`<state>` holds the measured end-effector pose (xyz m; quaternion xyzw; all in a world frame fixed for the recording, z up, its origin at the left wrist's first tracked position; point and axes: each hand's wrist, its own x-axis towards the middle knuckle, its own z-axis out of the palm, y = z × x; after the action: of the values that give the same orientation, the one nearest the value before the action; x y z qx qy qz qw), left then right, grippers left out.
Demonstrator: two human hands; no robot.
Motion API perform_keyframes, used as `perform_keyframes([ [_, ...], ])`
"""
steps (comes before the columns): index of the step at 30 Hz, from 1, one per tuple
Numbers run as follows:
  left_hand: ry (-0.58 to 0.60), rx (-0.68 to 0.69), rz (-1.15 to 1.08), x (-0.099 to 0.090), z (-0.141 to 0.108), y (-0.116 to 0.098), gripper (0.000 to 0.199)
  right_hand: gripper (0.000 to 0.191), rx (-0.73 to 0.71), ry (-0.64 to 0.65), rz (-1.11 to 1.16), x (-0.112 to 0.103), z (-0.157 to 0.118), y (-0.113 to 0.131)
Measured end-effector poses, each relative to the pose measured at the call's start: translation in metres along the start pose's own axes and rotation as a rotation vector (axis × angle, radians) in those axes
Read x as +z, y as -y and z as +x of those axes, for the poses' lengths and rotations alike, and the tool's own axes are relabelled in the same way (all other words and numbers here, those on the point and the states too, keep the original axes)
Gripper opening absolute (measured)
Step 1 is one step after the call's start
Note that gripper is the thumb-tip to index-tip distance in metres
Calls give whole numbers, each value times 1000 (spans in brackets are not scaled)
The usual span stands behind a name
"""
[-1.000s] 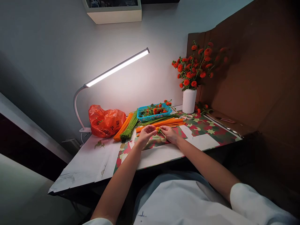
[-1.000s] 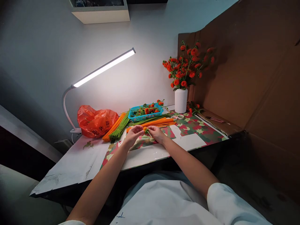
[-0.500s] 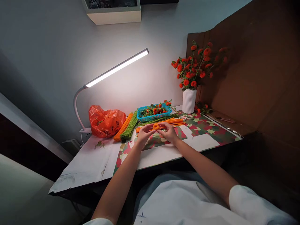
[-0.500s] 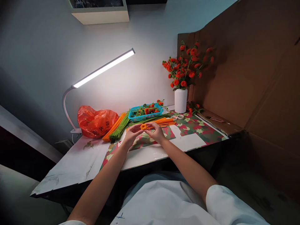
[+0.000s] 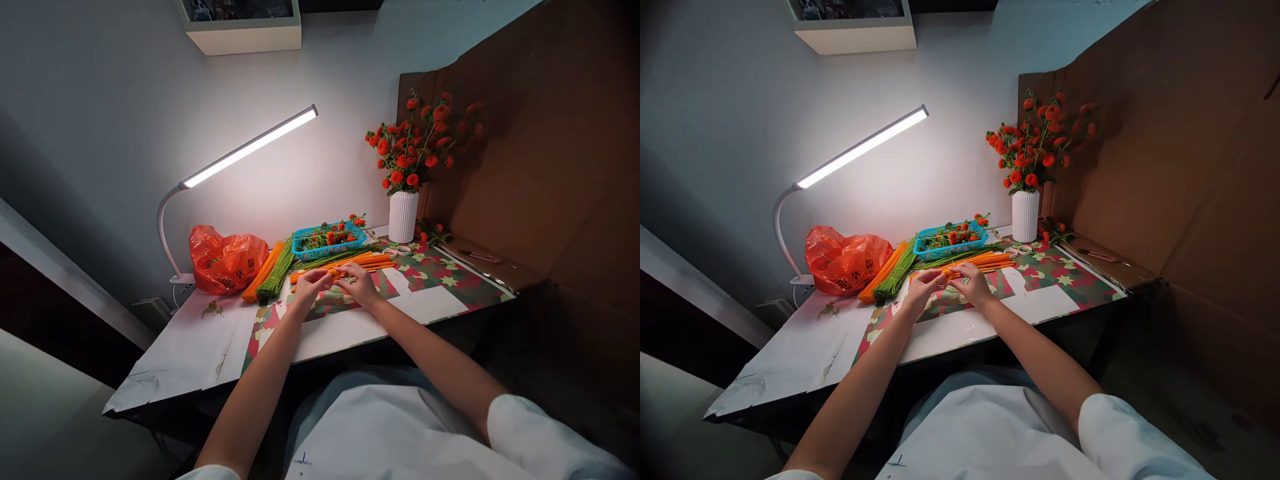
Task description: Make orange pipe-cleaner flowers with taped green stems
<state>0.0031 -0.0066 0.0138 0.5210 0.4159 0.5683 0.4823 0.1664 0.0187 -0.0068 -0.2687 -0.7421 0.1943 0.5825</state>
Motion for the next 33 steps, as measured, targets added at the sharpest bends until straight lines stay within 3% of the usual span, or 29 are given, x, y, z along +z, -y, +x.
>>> perform_keyframes([
  [5,-105,-28,-22,-3,4,2,45,20,60,-15,24,1,0,1],
  [9,-189,-141,-92,-4,6,2,47,21,105,-30,32,2,0,2],
  [15,15,-164,-73,0,3,5,42,16,23,13,-65,0,0,4],
  [21,-25,-98,-79,-1,5,12,49,38,-112,-2,-308,2,-3,8],
  [26,-14,-89,-64,0,6,15,46,33,-113,90,-411,9,-4,8],
  [33,-32,-195,-135,2,5,13,41,35,-65,198,-553,16,-5,9],
])
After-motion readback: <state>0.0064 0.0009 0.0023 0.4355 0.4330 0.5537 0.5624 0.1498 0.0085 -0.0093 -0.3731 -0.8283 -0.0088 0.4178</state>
